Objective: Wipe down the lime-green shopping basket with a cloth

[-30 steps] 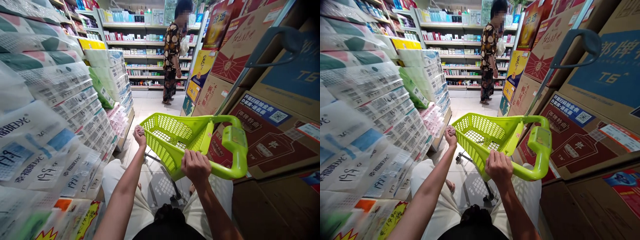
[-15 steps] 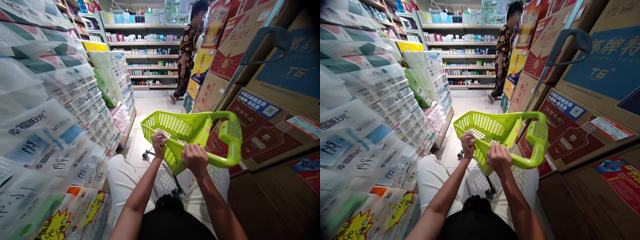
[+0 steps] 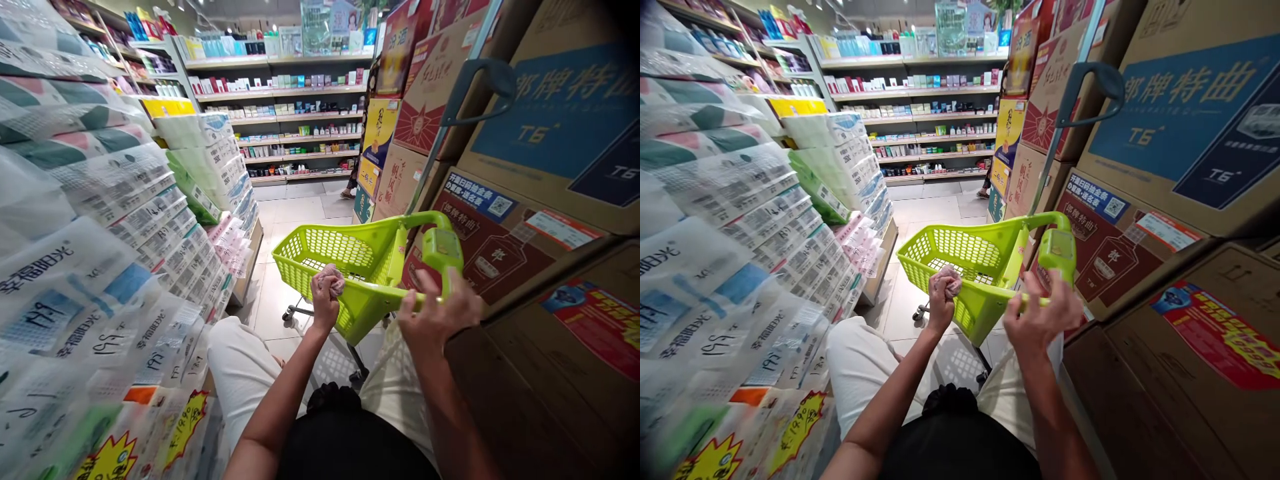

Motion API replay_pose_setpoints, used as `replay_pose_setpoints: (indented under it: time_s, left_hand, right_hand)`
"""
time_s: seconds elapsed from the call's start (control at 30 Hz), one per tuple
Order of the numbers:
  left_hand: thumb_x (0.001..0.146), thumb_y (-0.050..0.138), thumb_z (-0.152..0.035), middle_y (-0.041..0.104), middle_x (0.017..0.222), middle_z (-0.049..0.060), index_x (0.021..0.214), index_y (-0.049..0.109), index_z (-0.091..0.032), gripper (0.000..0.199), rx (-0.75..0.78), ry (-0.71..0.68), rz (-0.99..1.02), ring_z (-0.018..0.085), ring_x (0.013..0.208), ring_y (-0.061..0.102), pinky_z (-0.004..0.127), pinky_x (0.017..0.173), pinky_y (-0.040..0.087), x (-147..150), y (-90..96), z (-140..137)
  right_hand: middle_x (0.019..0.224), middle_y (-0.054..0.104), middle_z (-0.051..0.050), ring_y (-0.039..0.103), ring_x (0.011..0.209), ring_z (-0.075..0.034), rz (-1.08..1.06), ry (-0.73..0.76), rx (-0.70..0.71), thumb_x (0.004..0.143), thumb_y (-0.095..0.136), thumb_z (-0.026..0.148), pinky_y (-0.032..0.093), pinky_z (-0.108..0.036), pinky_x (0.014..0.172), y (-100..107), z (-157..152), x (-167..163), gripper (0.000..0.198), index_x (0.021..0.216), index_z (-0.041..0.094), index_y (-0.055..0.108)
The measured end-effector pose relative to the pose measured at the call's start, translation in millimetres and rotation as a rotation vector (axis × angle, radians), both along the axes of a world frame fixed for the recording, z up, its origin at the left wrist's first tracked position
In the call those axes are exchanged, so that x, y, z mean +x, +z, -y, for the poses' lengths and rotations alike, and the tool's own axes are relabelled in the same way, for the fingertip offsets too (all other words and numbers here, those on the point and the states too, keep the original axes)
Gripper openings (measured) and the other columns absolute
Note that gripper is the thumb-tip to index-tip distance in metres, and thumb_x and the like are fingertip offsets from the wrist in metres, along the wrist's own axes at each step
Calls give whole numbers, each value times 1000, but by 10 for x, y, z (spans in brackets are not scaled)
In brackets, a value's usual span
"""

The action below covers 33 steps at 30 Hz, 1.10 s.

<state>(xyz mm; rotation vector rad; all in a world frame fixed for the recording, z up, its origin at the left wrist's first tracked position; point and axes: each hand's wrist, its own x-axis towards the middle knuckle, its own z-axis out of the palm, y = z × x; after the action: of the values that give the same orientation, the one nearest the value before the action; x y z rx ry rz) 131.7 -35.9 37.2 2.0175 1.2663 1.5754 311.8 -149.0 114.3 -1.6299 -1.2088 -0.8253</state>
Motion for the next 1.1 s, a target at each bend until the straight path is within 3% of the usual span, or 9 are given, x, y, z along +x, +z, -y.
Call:
replay_pose_setpoints:
  time_s: [0.07, 0.13, 0.23, 0.37, 0.57, 0.87, 1.1]
  left_hand:
    - [77, 51, 3, 56, 120, 10, 102, 65, -23, 39, -18, -37, -29, 27, 121, 54, 44, 109, 46, 86, 134, 16]
    - [78, 52, 3, 57, 119, 9, 100, 66, -23, 37, -43, -57, -68, 27, 121, 53, 43, 108, 45, 156, 253, 21]
    - [77, 52, 4, 59, 114, 8, 94, 65, -23, 35, -89, -84, -159, 26, 113, 53, 42, 103, 46, 203, 377, 21]
    - [74, 50, 4, 58, 111, 9, 94, 65, -23, 37, -99, -163, -320, 27, 109, 51, 40, 98, 46, 187, 528, -38]
    - [73, 49, 3, 60, 111, 9, 98, 65, -23, 39, -64, -304, -489, 27, 107, 51, 42, 97, 45, 221, 798, -180]
    - [79, 50, -1, 61, 109, 8, 98, 65, -23, 33, -130, -289, -387, 25, 105, 51, 39, 94, 46, 204, 740, -88]
    - [69, 46, 2, 66, 106, 6, 99, 64, -23, 43, -113, -533, -525, 25, 102, 55, 38, 92, 46, 173, 997, -285]
  right_hand:
    - [161, 37, -21, 33, 149, -45, -277, -94, 73, 87, 64, 35, 26, -71, 117, 2, 8, 201, 62, 146, 20, 53]
    - [155, 43, -23, 39, 146, -43, -511, 1, 61, 88, 62, 41, 31, -69, 117, -15, -38, 372, 69, 150, 18, 46]
    - [146, 50, -18, 48, 140, -36, -695, 143, 42, 87, 57, 41, 37, -60, 118, -40, -135, 518, 58, 140, 18, 55]
    - [142, 51, -15, 50, 138, -33, -704, 187, 17, 81, 57, 36, 35, -54, 121, -12, -211, 548, 46, 122, 18, 66]
    - [135, 53, -16, 50, 135, -34, -687, 216, 8, 80, 56, 38, 36, -57, 119, 33, -311, 571, 37, 110, 19, 66]
    - [132, 56, -14, 53, 130, -31, -689, 270, 22, 77, 58, 34, 38, -56, 118, -29, -505, 780, 33, 106, 20, 65]
    - [129, 58, -12, 55, 129, -30, -640, 300, 16, 77, 57, 31, 41, -54, 116, -89, -561, 910, 26, 99, 22, 66]
